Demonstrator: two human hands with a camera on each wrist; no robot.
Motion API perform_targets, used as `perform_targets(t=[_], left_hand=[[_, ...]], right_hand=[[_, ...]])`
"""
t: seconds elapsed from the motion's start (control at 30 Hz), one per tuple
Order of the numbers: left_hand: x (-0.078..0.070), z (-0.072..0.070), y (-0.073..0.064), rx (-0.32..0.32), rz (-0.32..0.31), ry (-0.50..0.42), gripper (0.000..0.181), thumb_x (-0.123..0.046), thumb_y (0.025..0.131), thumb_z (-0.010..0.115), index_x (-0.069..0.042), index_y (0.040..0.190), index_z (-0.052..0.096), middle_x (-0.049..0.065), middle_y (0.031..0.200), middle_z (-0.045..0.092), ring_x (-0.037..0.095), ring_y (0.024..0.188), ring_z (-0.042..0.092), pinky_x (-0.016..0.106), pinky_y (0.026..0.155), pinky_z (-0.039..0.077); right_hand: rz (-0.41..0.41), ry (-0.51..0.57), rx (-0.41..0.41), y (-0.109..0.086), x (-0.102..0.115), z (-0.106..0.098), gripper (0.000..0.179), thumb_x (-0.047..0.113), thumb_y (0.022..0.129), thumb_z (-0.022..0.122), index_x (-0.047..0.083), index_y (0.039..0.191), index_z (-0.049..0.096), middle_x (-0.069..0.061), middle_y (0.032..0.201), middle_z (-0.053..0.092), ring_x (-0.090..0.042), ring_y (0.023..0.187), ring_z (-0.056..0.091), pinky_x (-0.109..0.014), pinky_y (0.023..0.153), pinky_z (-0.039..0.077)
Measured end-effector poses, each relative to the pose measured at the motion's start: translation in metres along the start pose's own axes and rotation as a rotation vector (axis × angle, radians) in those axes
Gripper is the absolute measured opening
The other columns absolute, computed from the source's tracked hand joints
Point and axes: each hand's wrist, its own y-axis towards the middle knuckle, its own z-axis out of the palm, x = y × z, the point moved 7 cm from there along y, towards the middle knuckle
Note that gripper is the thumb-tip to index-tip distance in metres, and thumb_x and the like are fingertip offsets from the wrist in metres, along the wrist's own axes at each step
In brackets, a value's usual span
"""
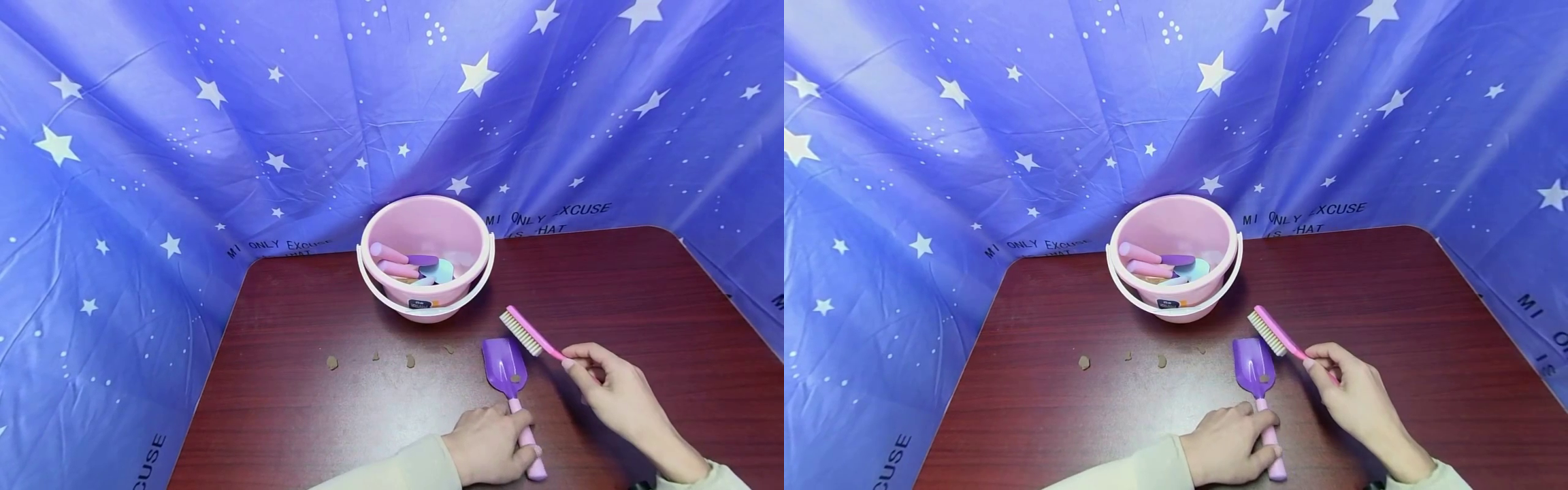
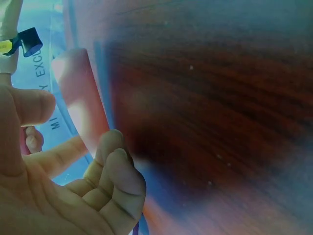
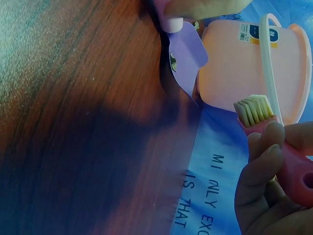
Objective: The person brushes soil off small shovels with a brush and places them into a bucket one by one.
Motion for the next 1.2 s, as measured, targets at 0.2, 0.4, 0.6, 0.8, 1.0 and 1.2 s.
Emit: perform_targets(t=[0.2, 0.4, 0.6, 0.8, 1.0, 1.2], left_hand=[[0.004, 0.001, -0.003, 0.012, -0.053, 0.001, 0.029, -0.054, 0.084, 0.061, -0.034, 0.106, 0.060, -0.010, 0.086, 0.052, 0.002, 0.065, 0.049, 0.021, 0.052, 0.034], [0.009, 0.001, -0.007, 0.007, -0.080, 0.018, 0.032, -0.052, 0.079, 0.067, -0.034, 0.104, 0.059, -0.010, 0.083, 0.053, 0.003, 0.064, 0.050, 0.022, 0.050, 0.034], [0.015, 0.000, -0.011, -0.015, -0.063, 0.045, 0.030, -0.042, 0.077, 0.071, -0.034, 0.104, 0.060, -0.008, 0.086, 0.054, 0.005, 0.066, 0.053, 0.022, 0.050, 0.035], [0.019, -0.005, -0.015, -0.052, -0.041, 0.033, 0.031, -0.031, 0.074, 0.070, -0.032, 0.104, 0.062, -0.006, 0.084, 0.054, 0.006, 0.066, 0.053, 0.022, 0.048, 0.034], [0.024, -0.010, -0.020, -0.086, -0.045, -0.003, 0.029, -0.026, 0.076, 0.068, -0.031, 0.105, 0.063, -0.005, 0.084, 0.053, 0.006, 0.063, 0.051, 0.021, 0.047, 0.034], [0.030, -0.015, -0.024, -0.120, -0.028, -0.037, 0.031, -0.022, 0.076, 0.067, -0.029, 0.105, 0.063, -0.007, 0.080, 0.050, 0.005, 0.058, 0.046, 0.019, 0.047, 0.032]], right_hand=[[-0.010, 0.006, -0.004, 0.000, 0.001, 0.000, 0.011, 0.020, 0.092, 0.063, 0.015, 0.102, 0.063, 0.002, 0.069, 0.059, -0.005, 0.046, 0.051, -0.022, 0.046, 0.037], [-0.011, 0.014, -0.004, 0.000, 0.001, 0.001, 0.011, 0.020, 0.092, 0.063, 0.016, 0.103, 0.062, 0.001, 0.070, 0.060, -0.005, 0.046, 0.051, -0.021, 0.046, 0.037], [-0.013, 0.022, -0.010, -0.001, 0.001, 0.001, 0.011, 0.019, 0.092, 0.063, 0.016, 0.102, 0.062, 0.001, 0.068, 0.059, -0.005, 0.046, 0.050, -0.021, 0.046, 0.037], [-0.014, 0.021, -0.010, -0.001, 0.002, 0.001, 0.011, 0.019, 0.092, 0.063, 0.016, 0.102, 0.062, 0.002, 0.068, 0.058, -0.006, 0.046, 0.050, -0.022, 0.046, 0.036], [-0.019, 0.023, -0.007, 0.000, 0.003, 0.002, 0.010, 0.018, 0.092, 0.064, 0.016, 0.102, 0.063, 0.003, 0.068, 0.058, -0.006, 0.046, 0.050, -0.022, 0.046, 0.036], [-0.018, 0.023, -0.003, -0.001, 0.002, 0.003, 0.010, 0.019, 0.092, 0.063, 0.016, 0.102, 0.063, 0.000, 0.070, 0.059, -0.006, 0.046, 0.050, -0.022, 0.046, 0.037]])
